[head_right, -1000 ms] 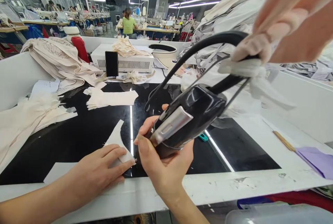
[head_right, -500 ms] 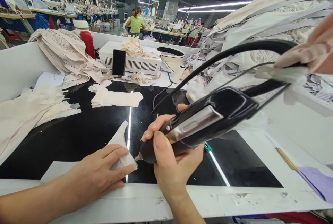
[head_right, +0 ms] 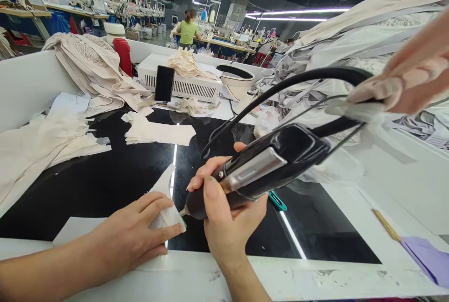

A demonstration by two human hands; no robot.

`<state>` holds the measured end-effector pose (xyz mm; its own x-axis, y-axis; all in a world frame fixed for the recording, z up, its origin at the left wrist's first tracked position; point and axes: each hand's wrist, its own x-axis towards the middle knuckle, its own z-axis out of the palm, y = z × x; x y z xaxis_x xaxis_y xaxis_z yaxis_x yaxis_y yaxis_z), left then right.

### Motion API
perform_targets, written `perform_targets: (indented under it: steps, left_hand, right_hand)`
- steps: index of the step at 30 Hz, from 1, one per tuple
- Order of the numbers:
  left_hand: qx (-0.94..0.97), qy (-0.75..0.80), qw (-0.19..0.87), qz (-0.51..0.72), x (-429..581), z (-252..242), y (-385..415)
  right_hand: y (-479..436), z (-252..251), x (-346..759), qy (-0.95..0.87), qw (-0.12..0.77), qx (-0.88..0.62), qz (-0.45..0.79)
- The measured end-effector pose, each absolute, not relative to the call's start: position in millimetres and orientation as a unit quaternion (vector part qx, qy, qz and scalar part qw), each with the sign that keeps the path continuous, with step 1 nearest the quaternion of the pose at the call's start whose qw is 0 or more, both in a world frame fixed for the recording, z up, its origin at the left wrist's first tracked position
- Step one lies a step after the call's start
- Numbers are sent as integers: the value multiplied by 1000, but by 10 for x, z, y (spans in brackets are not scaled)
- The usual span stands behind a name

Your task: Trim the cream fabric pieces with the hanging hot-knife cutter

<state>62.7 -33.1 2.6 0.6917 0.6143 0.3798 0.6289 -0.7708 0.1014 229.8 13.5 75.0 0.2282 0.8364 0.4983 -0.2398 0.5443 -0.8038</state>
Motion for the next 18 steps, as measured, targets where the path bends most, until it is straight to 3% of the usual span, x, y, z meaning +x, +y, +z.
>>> perform_targets:
  steps: [18]
  left_hand:
    - [-918,-333,26,-213,649,23,-366]
  right_hand:
    - [181,669,2218,-500,725,-286,378]
